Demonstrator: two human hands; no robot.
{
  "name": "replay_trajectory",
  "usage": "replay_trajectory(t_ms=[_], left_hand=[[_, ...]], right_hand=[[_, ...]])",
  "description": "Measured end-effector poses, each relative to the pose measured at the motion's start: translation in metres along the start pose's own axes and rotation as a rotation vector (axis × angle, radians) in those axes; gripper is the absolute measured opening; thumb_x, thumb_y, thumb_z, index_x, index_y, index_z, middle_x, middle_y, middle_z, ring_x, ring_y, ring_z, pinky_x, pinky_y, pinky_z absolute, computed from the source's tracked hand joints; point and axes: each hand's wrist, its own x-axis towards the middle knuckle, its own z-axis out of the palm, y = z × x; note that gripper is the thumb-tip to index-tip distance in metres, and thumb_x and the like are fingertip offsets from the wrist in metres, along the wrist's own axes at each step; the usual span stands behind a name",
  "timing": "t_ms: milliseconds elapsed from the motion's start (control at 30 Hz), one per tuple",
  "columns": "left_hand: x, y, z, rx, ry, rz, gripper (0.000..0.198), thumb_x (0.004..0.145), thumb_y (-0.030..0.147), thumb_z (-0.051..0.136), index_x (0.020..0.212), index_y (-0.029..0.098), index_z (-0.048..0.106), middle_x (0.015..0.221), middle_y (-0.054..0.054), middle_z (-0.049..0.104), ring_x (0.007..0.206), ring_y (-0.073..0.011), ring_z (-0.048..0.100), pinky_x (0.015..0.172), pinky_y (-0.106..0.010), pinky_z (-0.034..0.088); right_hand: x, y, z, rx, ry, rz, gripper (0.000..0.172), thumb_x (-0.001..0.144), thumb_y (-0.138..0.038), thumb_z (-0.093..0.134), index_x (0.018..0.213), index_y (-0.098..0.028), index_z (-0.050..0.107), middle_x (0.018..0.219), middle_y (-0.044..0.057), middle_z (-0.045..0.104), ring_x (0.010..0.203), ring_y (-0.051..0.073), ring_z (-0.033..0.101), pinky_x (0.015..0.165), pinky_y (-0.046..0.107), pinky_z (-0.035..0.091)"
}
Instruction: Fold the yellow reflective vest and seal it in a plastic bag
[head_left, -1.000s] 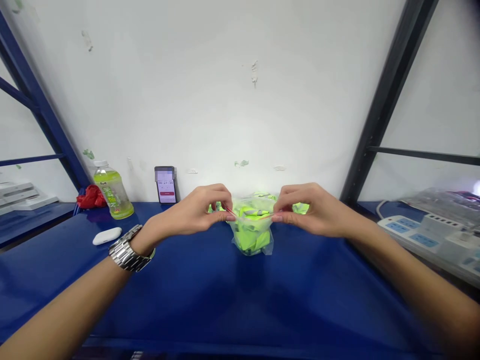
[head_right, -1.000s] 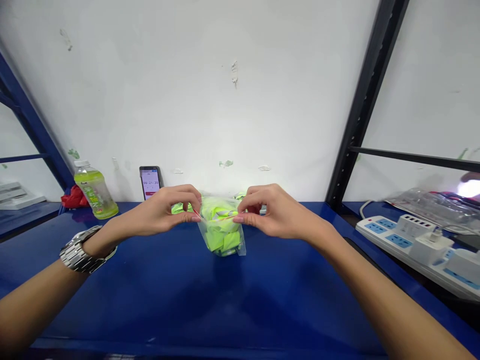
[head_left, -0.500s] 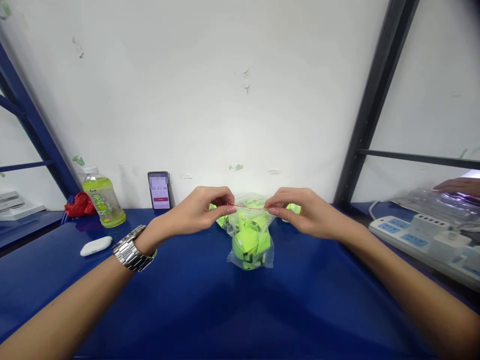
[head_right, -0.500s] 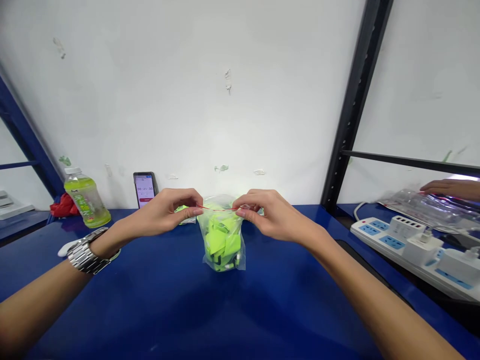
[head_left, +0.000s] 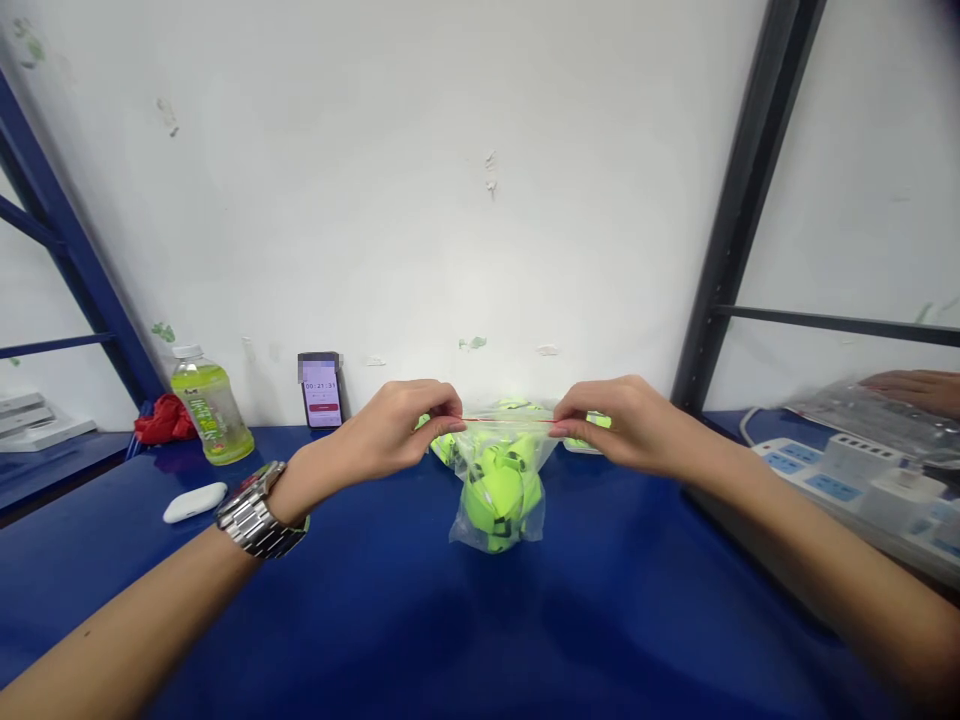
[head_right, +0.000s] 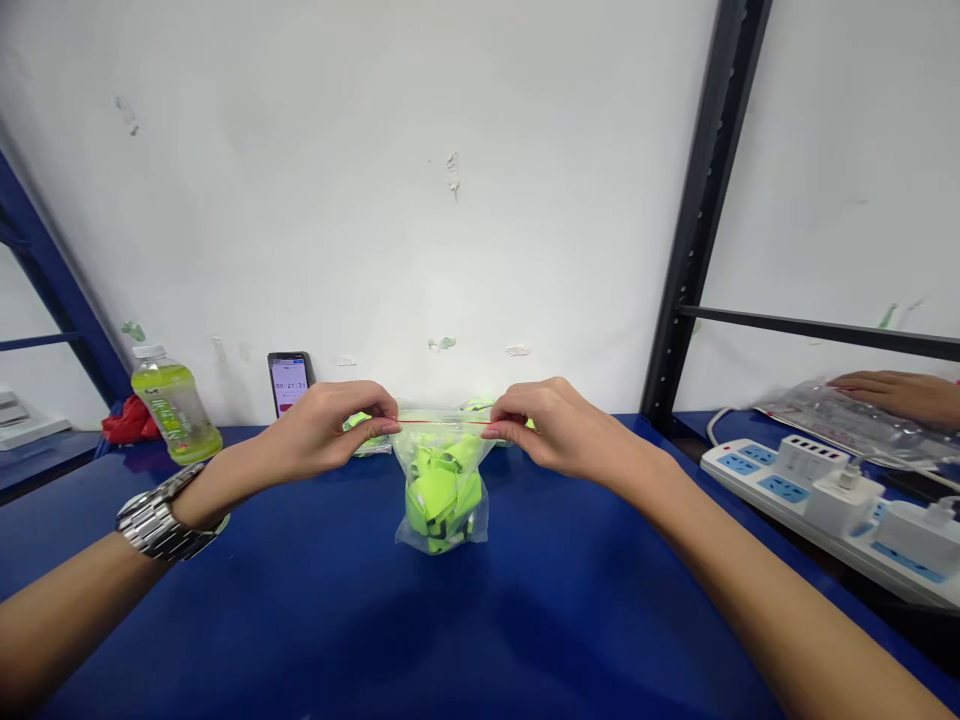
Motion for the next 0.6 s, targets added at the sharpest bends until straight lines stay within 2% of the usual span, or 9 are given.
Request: replay_trajectory(t_ms=[67, 200, 300, 400, 500, 600], left_hand=[[-0.001, -0.005, 0.003, 0.038, 0.011, 0.007, 0.016, 0.093, 0.029, 0.048, 0.085, 0.017, 0.057, 0.077, -0.002, 0.063, 0.068, -0.0129, 0.058, 0.063, -0.024, 0.043], [-0.002, -0.011, 0.010, 0.019, 0.025, -0.042, 0.014, 0.092, 0.029, 0.049, 0.085, 0.018, 0.053, 0.078, -0.002, 0.063, 0.068, -0.0136, 0.059, 0.060, -0.024, 0.043], [-0.004, -0.013, 0.014, 0.029, 0.047, -0.036, 0.012, 0.093, 0.028, 0.047, 0.087, 0.018, 0.050, 0.079, -0.002, 0.062, 0.068, -0.0134, 0.057, 0.060, -0.025, 0.042], [-0.006, -0.015, 0.017, 0.041, 0.086, -0.014, 0.010, 0.094, 0.024, 0.045, 0.101, 0.018, 0.048, 0.082, -0.002, 0.060, 0.070, -0.0131, 0.056, 0.062, -0.026, 0.043], [-0.009, -0.016, 0.020, 0.048, 0.070, -0.004, 0.020, 0.096, 0.022, 0.041, 0.115, 0.017, 0.044, 0.089, -0.004, 0.059, 0.075, -0.0141, 0.056, 0.066, -0.027, 0.044], [-0.010, -0.016, 0.020, 0.077, 0.011, 0.019, 0.017, 0.098, 0.024, 0.035, 0.102, 0.017, 0.050, 0.090, -0.006, 0.057, 0.076, -0.0144, 0.054, 0.066, -0.027, 0.043]], right_hand=[[-0.002, 0.002, 0.002, -0.015, 0.009, -0.004, 0.021, 0.092, -0.032, 0.053, 0.083, -0.019, 0.065, 0.074, 0.005, 0.069, 0.062, 0.015, 0.060, 0.058, 0.026, 0.041], [-0.003, 0.004, 0.009, -0.108, 0.057, 0.106, 0.017, 0.092, -0.031, 0.051, 0.086, -0.018, 0.060, 0.075, 0.005, 0.068, 0.059, 0.015, 0.059, 0.054, 0.026, 0.039], [-0.002, 0.004, 0.014, -0.091, 0.115, 0.123, 0.014, 0.091, -0.029, 0.053, 0.084, -0.018, 0.058, 0.073, 0.004, 0.067, 0.059, 0.015, 0.058, 0.054, 0.026, 0.040], [-0.002, 0.002, 0.021, -0.026, 0.193, 0.097, 0.014, 0.091, -0.027, 0.053, 0.080, -0.019, 0.058, 0.070, 0.002, 0.066, 0.058, 0.014, 0.058, 0.055, 0.025, 0.041], [-0.003, 0.002, 0.029, 0.013, 0.250, 0.079, 0.009, 0.092, -0.024, 0.051, 0.094, -0.019, 0.059, 0.074, 0.002, 0.066, 0.061, 0.014, 0.059, 0.058, 0.025, 0.042], [-0.004, 0.003, 0.035, -0.009, 0.228, 0.054, 0.017, 0.093, -0.020, 0.047, 0.106, -0.019, 0.057, 0.083, 0.005, 0.066, 0.067, 0.016, 0.060, 0.060, 0.027, 0.043]])
